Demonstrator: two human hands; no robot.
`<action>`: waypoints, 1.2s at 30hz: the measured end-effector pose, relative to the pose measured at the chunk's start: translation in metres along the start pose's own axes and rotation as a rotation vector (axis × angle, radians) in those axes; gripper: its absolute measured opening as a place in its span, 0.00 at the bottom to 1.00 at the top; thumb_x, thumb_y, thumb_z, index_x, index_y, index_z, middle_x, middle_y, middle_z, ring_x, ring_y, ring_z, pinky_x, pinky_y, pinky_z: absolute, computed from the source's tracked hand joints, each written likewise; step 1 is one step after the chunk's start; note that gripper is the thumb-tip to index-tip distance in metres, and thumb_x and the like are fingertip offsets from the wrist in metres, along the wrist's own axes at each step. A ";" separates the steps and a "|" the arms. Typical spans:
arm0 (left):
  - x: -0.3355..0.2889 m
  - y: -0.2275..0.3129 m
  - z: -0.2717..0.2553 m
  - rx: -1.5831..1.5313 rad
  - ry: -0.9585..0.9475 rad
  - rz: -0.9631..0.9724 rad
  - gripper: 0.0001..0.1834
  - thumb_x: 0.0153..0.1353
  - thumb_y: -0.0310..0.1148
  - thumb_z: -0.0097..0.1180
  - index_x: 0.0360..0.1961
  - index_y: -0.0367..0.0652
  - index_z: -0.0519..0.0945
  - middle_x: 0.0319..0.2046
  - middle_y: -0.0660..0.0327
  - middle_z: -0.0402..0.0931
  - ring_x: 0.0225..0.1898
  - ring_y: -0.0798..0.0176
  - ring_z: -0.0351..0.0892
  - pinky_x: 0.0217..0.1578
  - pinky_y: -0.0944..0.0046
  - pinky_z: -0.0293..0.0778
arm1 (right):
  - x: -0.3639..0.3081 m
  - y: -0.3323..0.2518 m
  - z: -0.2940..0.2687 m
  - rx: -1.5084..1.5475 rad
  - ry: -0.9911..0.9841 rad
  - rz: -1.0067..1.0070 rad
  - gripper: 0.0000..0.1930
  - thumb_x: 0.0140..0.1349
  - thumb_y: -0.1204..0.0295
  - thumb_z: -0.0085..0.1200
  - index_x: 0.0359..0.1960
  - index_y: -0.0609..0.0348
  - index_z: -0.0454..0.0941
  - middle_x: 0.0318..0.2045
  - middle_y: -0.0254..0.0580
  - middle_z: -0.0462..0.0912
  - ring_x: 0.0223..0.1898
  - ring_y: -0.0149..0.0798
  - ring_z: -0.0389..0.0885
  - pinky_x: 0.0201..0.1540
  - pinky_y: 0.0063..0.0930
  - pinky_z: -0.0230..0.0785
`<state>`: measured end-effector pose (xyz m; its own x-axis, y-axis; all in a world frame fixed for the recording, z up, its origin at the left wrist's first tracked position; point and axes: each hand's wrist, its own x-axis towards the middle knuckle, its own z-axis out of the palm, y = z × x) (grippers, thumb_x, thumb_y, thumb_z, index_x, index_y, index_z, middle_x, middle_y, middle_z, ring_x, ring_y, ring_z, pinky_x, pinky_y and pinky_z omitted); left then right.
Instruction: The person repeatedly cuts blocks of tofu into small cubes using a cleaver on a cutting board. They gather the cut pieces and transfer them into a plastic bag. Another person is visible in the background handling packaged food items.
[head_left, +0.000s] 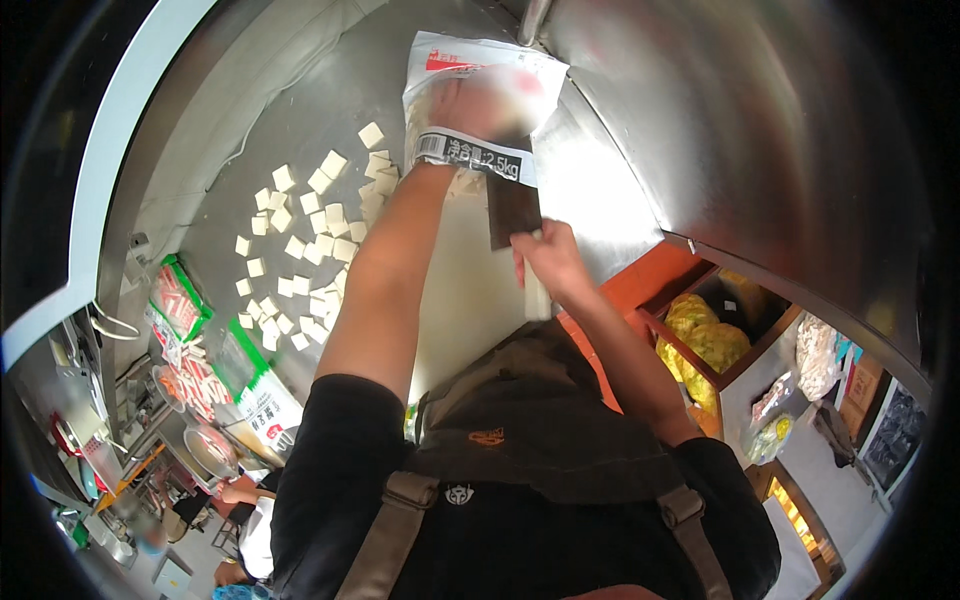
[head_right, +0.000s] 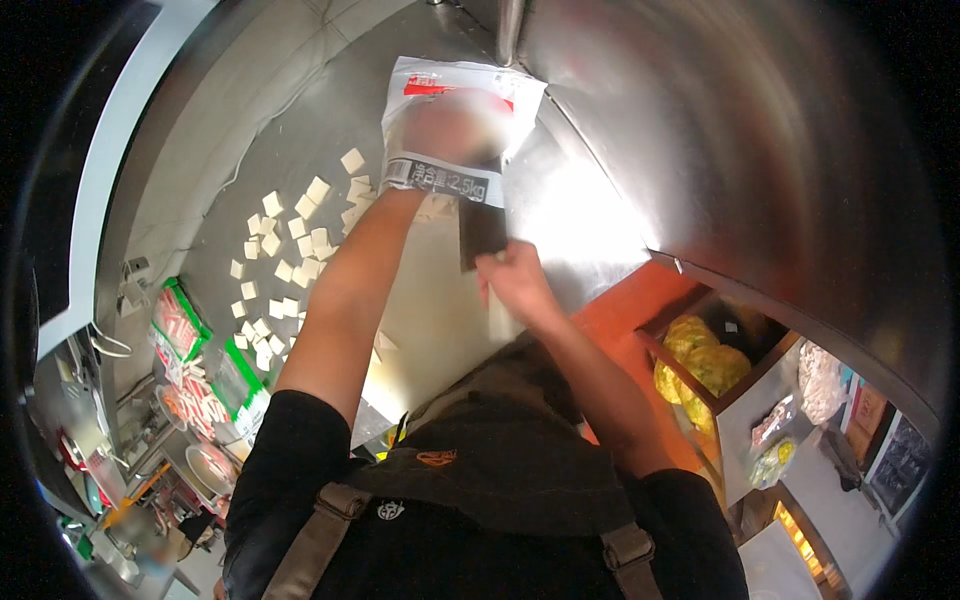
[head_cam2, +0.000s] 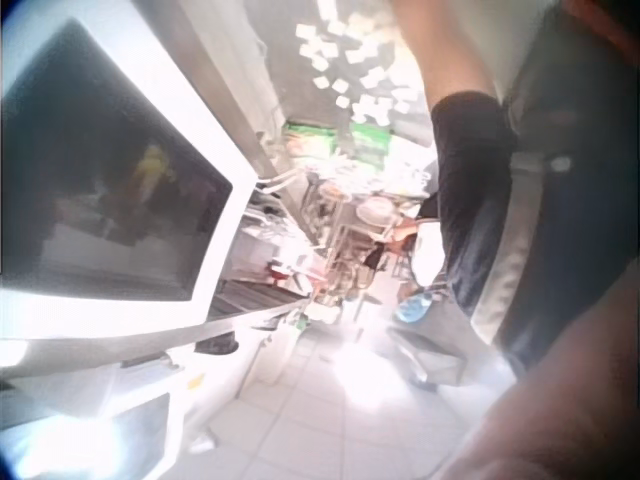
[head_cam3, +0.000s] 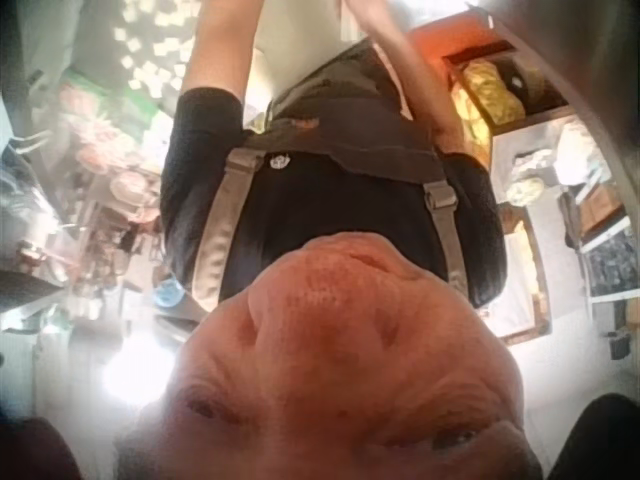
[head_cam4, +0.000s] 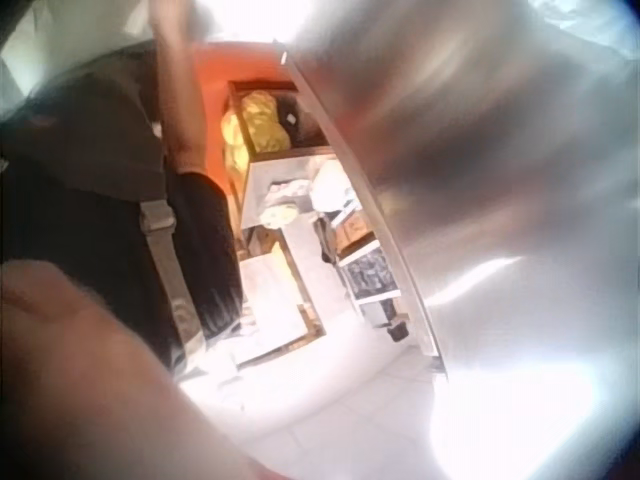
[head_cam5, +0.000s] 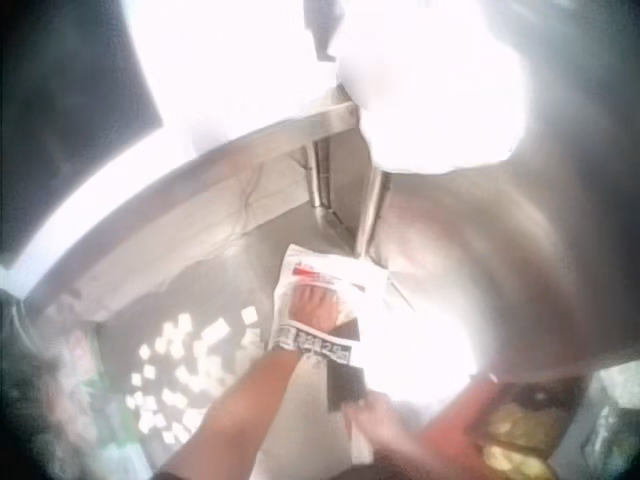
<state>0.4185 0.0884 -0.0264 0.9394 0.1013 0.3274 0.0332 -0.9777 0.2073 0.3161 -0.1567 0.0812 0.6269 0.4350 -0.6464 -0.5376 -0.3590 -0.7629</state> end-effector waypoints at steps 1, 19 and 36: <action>0.005 0.001 -0.008 0.001 0.032 0.035 0.25 0.60 0.42 0.58 0.57 0.45 0.79 0.53 0.50 0.79 0.58 0.42 0.75 0.61 0.40 0.67 | -0.015 0.001 -0.002 0.016 -0.025 0.004 0.05 0.65 0.78 0.55 0.33 0.66 0.73 0.20 0.40 0.77 0.17 0.34 0.76 0.18 0.32 0.69; -0.389 0.056 -0.185 -0.157 -0.244 -1.192 0.26 0.63 0.39 0.64 0.58 0.36 0.75 0.51 0.41 0.73 0.48 0.35 0.79 0.48 0.44 0.78 | -0.018 0.126 -0.033 -0.351 -0.603 0.172 0.04 0.64 0.76 0.58 0.36 0.65 0.77 0.20 0.38 0.79 0.19 0.33 0.80 0.23 0.30 0.73; -0.371 0.094 -0.117 -0.432 0.318 -1.042 0.23 0.63 0.31 0.63 0.56 0.33 0.73 0.52 0.41 0.72 0.51 0.35 0.76 0.51 0.45 0.73 | -0.053 0.116 0.089 -0.367 -0.679 0.051 0.04 0.62 0.78 0.54 0.37 0.66 0.77 0.19 0.39 0.79 0.18 0.32 0.78 0.22 0.29 0.71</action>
<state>0.0331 -0.0195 -0.0211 0.3967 0.9178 0.0172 0.5608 -0.2571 0.7870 0.1708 -0.1481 0.0276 0.0593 0.7789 -0.6243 -0.2611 -0.5916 -0.7628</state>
